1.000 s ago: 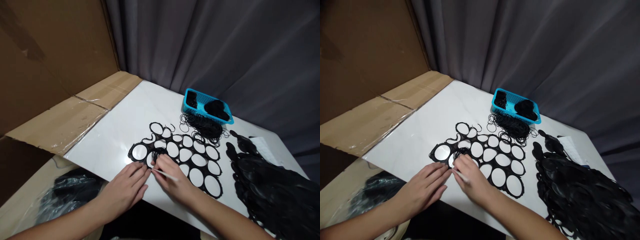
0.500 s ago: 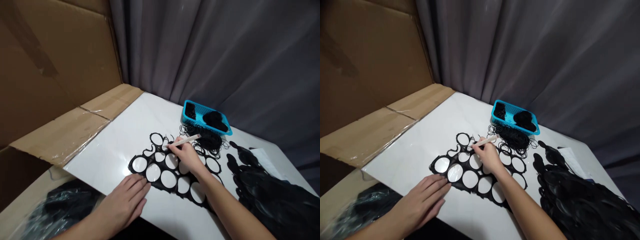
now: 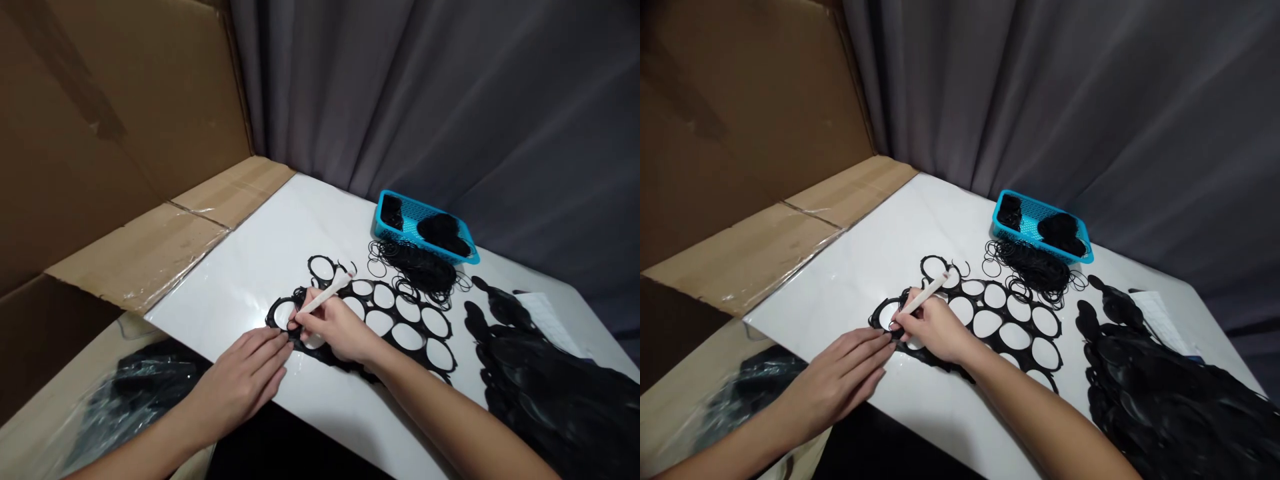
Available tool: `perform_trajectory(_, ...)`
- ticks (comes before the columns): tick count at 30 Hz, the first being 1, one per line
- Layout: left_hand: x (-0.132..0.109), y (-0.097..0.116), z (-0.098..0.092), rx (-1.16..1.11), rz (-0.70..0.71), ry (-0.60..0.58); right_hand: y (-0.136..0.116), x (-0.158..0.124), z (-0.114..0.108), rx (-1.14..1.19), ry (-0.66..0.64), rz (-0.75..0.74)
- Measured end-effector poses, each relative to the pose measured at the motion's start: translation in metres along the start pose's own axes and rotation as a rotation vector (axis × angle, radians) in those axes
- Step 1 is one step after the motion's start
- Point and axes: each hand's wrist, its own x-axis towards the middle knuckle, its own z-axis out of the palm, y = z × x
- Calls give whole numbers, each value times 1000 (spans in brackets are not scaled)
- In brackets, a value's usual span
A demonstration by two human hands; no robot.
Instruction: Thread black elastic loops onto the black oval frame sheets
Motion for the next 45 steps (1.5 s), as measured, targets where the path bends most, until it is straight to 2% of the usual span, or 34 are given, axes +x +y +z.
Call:
perform_trajectory(3,-2,-1,1,-10,4,-7,9,-3,5,-173,36,-52)
perform_trajectory(6,-3,-2,1,-10,15,-14,10,-1,4,-216,109,-84)
perform_trajectory(10,-3,-2,1,-18,10,-23,-3,12,-6,-1,397,-180)
perform_trajectory(12,-3,-2,0,-29,9,-15,-9,17,-10,105,468,-213)
perform_trajectory(13,-3,-1,0,-35,8,-13,-11,17,-10,118,440,-205)
perform_trajectory(15,-4,-1,1,-45,1,-11,-9,15,-7,75,280,-143)
perform_trajectory(17,-5,-1,1,-52,-10,-10,-3,10,0,-24,98,-78)
perform_trajectory(19,-6,-1,2,-48,-13,-4,5,3,6,-144,10,-72)
perform_trajectory(22,-6,-1,1,-33,-6,-8,13,-3,12,-274,-4,-106)
perform_trajectory(33,-5,-2,0,-19,2,0,17,-7,17,-458,76,-241)
perform_trajectory(35,-5,-2,0,-21,7,5,22,-11,22,-566,82,-321)
perform_trajectory(39,-4,-3,0,-44,1,31,26,-12,26,-937,16,-558)
perform_trajectory(40,-4,-3,0,-51,-4,33,24,-9,20,-985,52,-602)
perform_trajectory(41,-5,-4,1,-58,-7,31,20,-6,10,-1002,145,-625)
perform_trajectory(42,-6,-6,0,-66,-5,27,15,-3,-4,-988,280,-630)
perform_trajectory(44,-8,-11,-1,-86,5,8,1,0,-42,-929,651,-558)
perform_trajectory(45,-9,-14,-2,-99,10,-4,-6,-3,-62,-914,778,-525)
